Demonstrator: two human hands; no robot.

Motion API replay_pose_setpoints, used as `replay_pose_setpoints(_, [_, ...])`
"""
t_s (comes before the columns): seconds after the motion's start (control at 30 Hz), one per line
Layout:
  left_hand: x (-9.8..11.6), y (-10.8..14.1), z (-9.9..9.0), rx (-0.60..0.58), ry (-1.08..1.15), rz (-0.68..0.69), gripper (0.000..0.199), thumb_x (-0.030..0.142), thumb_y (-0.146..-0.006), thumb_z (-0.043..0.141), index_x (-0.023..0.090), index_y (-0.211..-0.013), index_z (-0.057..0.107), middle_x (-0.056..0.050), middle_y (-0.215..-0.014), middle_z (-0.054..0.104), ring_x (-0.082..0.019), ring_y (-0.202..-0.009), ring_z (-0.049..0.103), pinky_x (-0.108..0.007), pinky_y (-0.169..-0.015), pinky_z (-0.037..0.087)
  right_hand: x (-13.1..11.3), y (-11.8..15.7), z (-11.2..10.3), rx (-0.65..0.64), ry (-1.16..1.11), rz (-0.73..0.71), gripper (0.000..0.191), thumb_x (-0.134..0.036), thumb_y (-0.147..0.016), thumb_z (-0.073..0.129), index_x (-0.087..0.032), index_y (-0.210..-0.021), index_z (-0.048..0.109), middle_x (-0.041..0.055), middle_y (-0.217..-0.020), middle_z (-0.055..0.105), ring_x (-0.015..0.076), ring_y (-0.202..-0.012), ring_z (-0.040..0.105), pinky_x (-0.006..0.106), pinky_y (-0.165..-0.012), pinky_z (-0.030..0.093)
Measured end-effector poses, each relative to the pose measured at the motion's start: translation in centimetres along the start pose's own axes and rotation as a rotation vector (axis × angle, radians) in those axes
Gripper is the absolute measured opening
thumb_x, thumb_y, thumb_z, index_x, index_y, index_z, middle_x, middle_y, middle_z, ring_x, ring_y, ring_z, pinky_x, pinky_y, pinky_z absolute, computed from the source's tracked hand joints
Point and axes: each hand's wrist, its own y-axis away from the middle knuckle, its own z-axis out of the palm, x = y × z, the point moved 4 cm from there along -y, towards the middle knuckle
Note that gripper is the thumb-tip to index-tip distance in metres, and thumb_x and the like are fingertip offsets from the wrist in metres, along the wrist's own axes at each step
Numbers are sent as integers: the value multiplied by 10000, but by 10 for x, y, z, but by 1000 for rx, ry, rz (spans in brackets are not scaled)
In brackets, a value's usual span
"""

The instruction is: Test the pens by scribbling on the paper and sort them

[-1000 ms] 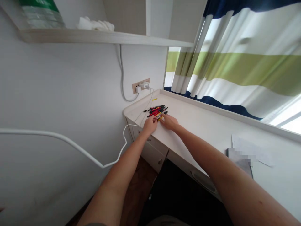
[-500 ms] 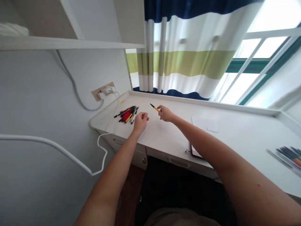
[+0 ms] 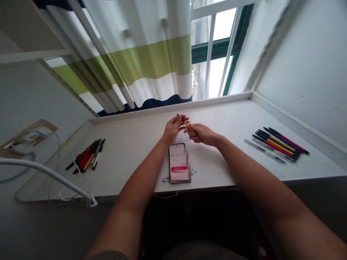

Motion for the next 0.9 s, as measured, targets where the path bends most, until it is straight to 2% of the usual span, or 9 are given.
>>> replay_pose_setpoints(0.1, [-3,-2,1,54,47,23,298,495,-920,716,202,-979,716,-66,-1036,768,-205,-1062,712,-319,-869,549,-5,-4,-5,52,188,-85,427,-566,-1033,450,-196,-885,603,-60,-610,361,109,-507,286,264,-480,242])
replay_pose_setpoints(0.23, [-4,4,-1,187,40,31,305,493,-912,726,199,-995,732,-73,-1053,782,-226,-1150,702,-325,-896,543,-18,-2,-7,393,663,-351,330,-484,-972,608,-205,-800,569,4,-691,546,151,-639,447,308,-613,355])
replay_pose_setpoints(0.3, [-4,7,-1,216,39,34,316,499,-912,725,199,-1010,739,-79,-1088,785,-232,-1165,701,-331,-905,546,-20,0,-4,489,766,-413,293,-469,-944,661,-210,-844,563,19,-754,603,163,-678,489,315,-645,376])
replay_pose_setpoints(0.43, [-1,14,-4,205,25,58,347,516,-911,722,200,-1052,743,-88,-1156,778,-237,-1174,701,-352,-941,547,-8,-3,2,370,621,-264,431,-590,-1025,474,-199,-874,570,40,-724,619,156,-629,546,302,-597,426])
replay_pose_setpoints(0.5, [1,17,-10,196,2,62,348,516,-920,712,199,-1060,743,-90,-1171,775,-239,-1184,697,-360,-957,540,-2,-5,3,338,513,-224,470,-647,-1004,479,-203,-868,554,35,-721,612,150,-615,570,298,-582,463])
replay_pose_setpoints(0.6, [2,18,-17,186,-12,58,351,523,-924,703,201,-1062,742,-94,-1188,772,-247,-1195,694,-367,-965,530,2,-8,1,388,433,-278,475,-647,-855,725,-225,-949,529,27,-846,631,161,-691,627,306,-614,519])
replay_pose_setpoints(0.73, [1,16,-20,166,9,58,359,530,-900,729,198,-1036,744,-100,-1181,772,-253,-1178,704,-373,-964,523,6,-12,3,323,426,-265,514,-718,-911,585,-205,-912,557,58,-873,651,187,-742,661,349,-675,549])
replay_pose_setpoints(0.83, [0,16,-17,147,11,61,365,530,-888,745,190,-1021,745,-98,-1155,779,-242,-1135,719,-364,-958,526,4,-11,2,388,430,-325,537,-693,-812,734,-213,-945,533,59,-931,661,188,-751,662,347,-678,545])
replay_pose_setpoints(0.9, [-1,17,-15,129,19,67,364,523,-880,756,183,-1011,747,-94,-1121,787,-230,-1088,730,-356,-949,531,3,-11,3,394,423,-341,524,-687,-831,717,-216,-965,529,62,-968,661,183,-745,662,348,-674,545])
